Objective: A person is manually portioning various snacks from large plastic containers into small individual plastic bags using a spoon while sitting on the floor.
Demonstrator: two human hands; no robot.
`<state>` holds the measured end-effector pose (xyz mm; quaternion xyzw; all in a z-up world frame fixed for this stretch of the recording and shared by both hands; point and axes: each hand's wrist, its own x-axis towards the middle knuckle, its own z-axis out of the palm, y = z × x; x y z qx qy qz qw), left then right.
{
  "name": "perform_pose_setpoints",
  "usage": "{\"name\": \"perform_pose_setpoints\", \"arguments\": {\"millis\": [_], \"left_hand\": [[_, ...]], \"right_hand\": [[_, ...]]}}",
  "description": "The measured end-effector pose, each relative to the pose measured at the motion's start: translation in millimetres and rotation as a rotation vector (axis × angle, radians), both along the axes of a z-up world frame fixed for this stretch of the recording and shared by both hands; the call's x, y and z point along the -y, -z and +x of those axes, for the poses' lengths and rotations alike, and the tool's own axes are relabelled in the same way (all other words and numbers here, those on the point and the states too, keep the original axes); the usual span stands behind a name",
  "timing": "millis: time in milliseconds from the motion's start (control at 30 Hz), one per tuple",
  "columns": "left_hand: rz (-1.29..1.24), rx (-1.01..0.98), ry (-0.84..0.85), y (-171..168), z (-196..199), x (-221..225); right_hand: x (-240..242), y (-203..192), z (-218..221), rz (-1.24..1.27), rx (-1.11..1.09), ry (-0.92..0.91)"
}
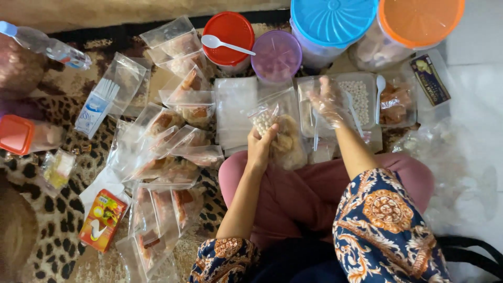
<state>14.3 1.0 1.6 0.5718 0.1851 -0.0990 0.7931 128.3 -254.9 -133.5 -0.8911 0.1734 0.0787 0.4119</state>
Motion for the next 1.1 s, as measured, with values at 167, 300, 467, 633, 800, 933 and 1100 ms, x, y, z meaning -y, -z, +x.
{"name": "perform_pose_setpoints", "arguments": {"millis": [167, 300, 467, 633, 800, 933, 1100], "left_hand": [[-0.022, -0.003, -0.003, 2, 2, 1], [-0.111, 0.048, 0.148, -14, 2, 1], [-0.167, 0.065, 0.285, -41, -6, 3], [-0.204, 0.168, 0.466, -60, -2, 3], [-0.174, 0.054, 0.689, -12, -5, -4], [-0.183, 0.081, 0.734, -8, -6, -4], [-0.216, 0.117, 0.759, -13, -7, -5]], "right_hand": [[-47, -4, 6, -0.297, -0.082, 0.048], [-29, 42, 7, -0.225, -0.143, 0.055], [23, 28, -1, -0.257, -0.085, 0.023], [33, -140, -34, 0.028, 0.186, 0.033], [20, -265, -56, 0.517, 0.342, -0.050], [-5, -317, -68, 0.214, 0.492, -0.560], [-22, -318, -76, -0.274, 0.529, -0.675]]}}
